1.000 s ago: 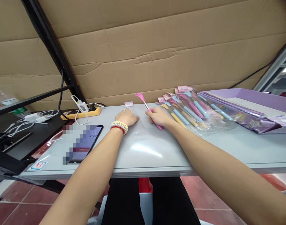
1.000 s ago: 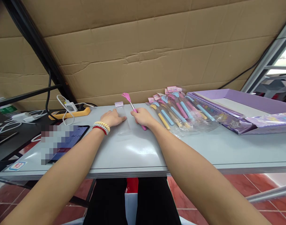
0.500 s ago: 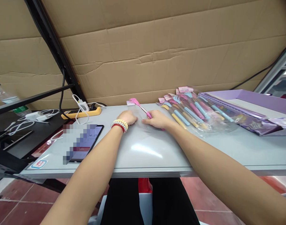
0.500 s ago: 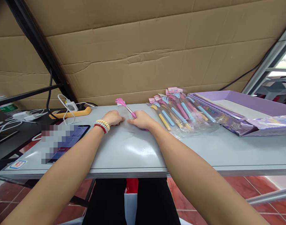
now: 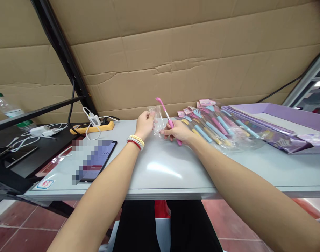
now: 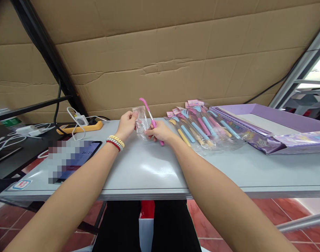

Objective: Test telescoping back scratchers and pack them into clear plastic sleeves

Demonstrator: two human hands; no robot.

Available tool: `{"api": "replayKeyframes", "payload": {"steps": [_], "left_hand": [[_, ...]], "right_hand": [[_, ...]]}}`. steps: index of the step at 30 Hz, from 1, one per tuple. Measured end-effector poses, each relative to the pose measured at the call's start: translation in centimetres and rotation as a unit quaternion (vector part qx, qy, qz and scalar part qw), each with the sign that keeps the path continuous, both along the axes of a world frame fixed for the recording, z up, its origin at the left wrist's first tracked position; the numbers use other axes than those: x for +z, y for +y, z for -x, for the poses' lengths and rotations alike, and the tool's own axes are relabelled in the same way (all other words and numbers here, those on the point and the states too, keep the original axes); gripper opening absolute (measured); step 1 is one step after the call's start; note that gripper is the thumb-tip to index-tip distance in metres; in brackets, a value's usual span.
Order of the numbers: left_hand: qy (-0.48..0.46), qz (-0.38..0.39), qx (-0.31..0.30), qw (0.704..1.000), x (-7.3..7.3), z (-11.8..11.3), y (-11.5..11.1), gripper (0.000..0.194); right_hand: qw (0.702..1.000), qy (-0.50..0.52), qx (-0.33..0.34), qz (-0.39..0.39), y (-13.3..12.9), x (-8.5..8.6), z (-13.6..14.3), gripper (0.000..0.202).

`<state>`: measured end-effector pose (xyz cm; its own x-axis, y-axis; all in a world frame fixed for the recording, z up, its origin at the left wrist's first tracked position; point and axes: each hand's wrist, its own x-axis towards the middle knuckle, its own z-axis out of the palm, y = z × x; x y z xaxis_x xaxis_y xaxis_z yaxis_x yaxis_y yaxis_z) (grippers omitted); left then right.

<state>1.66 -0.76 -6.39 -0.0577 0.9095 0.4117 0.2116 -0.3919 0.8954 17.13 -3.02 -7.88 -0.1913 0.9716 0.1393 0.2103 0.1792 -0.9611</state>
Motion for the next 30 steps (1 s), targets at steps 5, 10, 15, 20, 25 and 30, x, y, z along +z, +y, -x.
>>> {"api": "replayKeyframes", "payload": {"steps": [5, 10, 15, 20, 25, 30], "left_hand": [[-0.039, 0.073, -0.08, 0.993, 1.0, -0.5, -1.4, 0.025], [-0.016, 0.145, -0.07, 0.987, 0.6, -0.4, -1.3, 0.02], [-0.1, 0.122, 0.036, 0.987, 0.6, 0.4, 0.3, 0.014], [-0.265, 0.123, 0.052, 0.955, 0.4, 1.1, 0.6, 0.016], [-0.314, 0.126, 0.041, 0.94, -0.1, 1.4, -0.1, 0.02], [-0.34, 0.138, 0.057, 0.929, 0.3, 1.7, -0.7, 0.018]], "right_hand": [[0.998, 0.067, 0.006, -0.02, 0.3, 0.0, -0.1, 0.045], [0.995, -0.044, -0.034, -0.083, 0.3, -0.1, -0.1, 0.043], [0.963, -0.231, -0.049, -0.133, -0.2, 0.2, -0.2, 0.042], [0.945, -0.301, -0.047, -0.116, 0.0, 0.3, -0.9, 0.052], [0.942, -0.301, -0.063, -0.134, 0.3, 0.4, -1.9, 0.056], [0.948, -0.284, -0.041, -0.14, 0.0, 0.5, -2.6, 0.056]]}}
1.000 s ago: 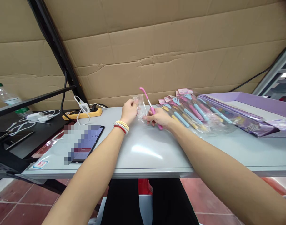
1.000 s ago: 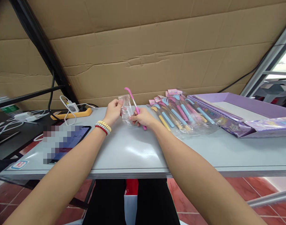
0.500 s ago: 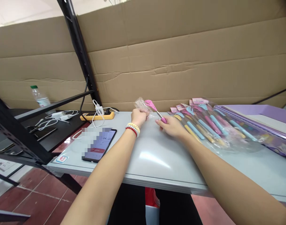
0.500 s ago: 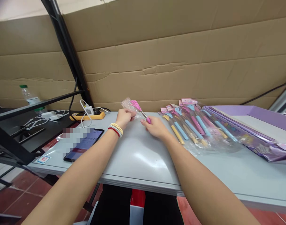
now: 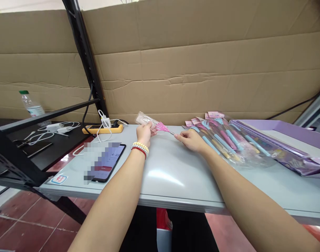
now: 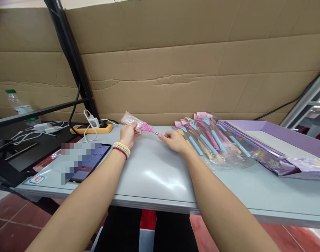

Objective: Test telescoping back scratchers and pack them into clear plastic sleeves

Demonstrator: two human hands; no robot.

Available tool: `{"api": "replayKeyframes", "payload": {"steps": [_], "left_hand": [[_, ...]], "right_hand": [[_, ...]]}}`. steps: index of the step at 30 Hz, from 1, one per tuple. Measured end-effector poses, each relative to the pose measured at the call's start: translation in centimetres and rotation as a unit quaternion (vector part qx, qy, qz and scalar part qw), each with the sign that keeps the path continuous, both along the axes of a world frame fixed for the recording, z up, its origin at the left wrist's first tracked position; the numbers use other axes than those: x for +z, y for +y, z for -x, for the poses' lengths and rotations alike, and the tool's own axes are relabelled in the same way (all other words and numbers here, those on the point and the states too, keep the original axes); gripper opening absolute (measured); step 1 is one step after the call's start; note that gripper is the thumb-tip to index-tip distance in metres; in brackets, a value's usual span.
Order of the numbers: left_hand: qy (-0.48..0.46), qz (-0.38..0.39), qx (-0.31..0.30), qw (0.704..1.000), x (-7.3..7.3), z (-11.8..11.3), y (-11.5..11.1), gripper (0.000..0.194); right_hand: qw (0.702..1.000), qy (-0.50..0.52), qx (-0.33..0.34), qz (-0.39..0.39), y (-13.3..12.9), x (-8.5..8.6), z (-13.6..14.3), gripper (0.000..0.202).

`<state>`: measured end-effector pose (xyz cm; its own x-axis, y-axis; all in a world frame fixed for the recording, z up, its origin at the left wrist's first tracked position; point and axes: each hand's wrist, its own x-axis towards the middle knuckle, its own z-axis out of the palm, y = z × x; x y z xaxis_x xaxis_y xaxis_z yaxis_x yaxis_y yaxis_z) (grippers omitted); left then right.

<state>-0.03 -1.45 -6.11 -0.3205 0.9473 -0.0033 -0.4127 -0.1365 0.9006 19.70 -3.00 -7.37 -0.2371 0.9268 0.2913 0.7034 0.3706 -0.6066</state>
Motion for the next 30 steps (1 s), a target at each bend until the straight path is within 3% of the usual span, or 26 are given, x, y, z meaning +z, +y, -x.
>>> {"api": "replayKeyframes", "payload": {"steps": [4, 11, 19, 24, 30], "left_hand": [[-0.056, -0.012, 0.006, 0.998, 0.1, 0.3, 0.0, 0.019], [-0.096, 0.002, -0.037, 0.995, 0.6, 0.4, -0.2, 0.015], [-0.048, -0.031, -0.111, 0.992, 0.6, -0.6, -1.0, 0.017], [-0.015, -0.035, -0.143, 0.989, 0.5, -1.2, -1.4, 0.015], [0.054, -0.027, -0.146, 0.987, 0.1, -1.9, -1.6, 0.01]], "right_hand": [[1.0, 0.004, 0.005, 0.007, 0.0, 0.0, -0.3, 0.057], [1.0, 0.012, 0.013, -0.01, 0.4, -0.4, -0.5, 0.058], [0.999, 0.029, 0.019, -0.012, 0.5, -0.8, -0.1, 0.06], [0.999, 0.027, -0.016, -0.042, 0.5, -0.7, 0.5, 0.058], [0.994, 0.052, -0.05, -0.08, 0.1, -0.8, 1.5, 0.045]]}}
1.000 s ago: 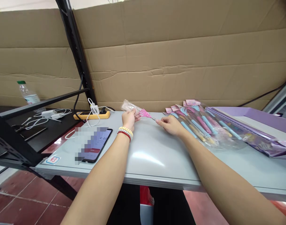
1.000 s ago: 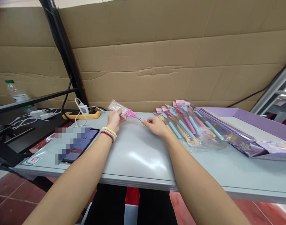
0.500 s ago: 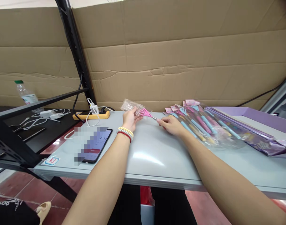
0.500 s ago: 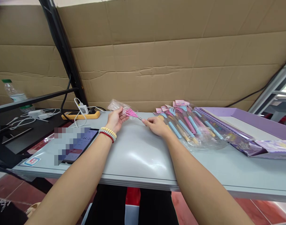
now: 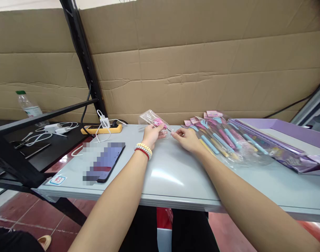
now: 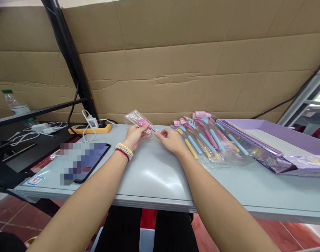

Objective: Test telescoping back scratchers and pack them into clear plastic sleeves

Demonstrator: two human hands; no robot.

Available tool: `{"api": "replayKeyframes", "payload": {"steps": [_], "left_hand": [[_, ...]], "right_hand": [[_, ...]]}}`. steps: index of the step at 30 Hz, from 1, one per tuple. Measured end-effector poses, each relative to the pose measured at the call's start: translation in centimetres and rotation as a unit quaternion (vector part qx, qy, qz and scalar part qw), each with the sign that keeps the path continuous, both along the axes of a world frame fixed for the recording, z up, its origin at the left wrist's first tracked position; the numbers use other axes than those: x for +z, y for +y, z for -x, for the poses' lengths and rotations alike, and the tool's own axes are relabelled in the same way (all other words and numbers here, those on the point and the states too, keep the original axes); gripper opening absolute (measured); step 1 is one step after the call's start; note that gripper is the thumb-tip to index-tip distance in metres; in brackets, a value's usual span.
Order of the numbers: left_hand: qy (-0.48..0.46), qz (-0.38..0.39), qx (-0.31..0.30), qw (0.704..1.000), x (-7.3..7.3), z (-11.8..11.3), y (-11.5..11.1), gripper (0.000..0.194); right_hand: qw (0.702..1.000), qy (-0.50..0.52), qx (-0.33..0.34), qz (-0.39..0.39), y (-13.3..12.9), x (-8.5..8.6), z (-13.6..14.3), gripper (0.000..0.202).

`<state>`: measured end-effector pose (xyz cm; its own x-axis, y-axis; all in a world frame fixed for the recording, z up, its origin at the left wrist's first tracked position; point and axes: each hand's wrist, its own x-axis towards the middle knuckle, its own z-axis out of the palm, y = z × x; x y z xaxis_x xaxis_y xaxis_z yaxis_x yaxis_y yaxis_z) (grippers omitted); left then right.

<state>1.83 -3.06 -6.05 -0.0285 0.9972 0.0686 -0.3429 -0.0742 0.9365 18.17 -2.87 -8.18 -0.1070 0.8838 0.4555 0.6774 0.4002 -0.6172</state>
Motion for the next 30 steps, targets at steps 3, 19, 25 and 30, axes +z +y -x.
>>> {"api": "replayKeyframes", "payload": {"steps": [3, 19, 25, 30], "left_hand": [[0.04, 0.003, -0.018, 0.999, -0.3, -0.3, 0.0, 0.005], [0.049, -0.027, -0.133, 0.99, -0.9, 0.0, 0.1, 0.029], [-0.1, -0.008, 0.004, 0.995, -0.1, -0.1, 0.6, 0.009], [-0.202, -0.011, 0.098, 0.974, 0.6, 1.2, 1.3, 0.013]], "right_hand": [[1.0, 0.03, -0.002, -0.009, -0.3, 0.0, 0.6, 0.038], [0.997, 0.072, 0.003, 0.011, -0.5, 0.0, 1.3, 0.047], [0.997, -0.042, 0.06, -0.029, -0.9, -0.1, 1.4, 0.054], [0.998, -0.004, 0.01, 0.062, -0.6, 0.4, 0.8, 0.04]]}}
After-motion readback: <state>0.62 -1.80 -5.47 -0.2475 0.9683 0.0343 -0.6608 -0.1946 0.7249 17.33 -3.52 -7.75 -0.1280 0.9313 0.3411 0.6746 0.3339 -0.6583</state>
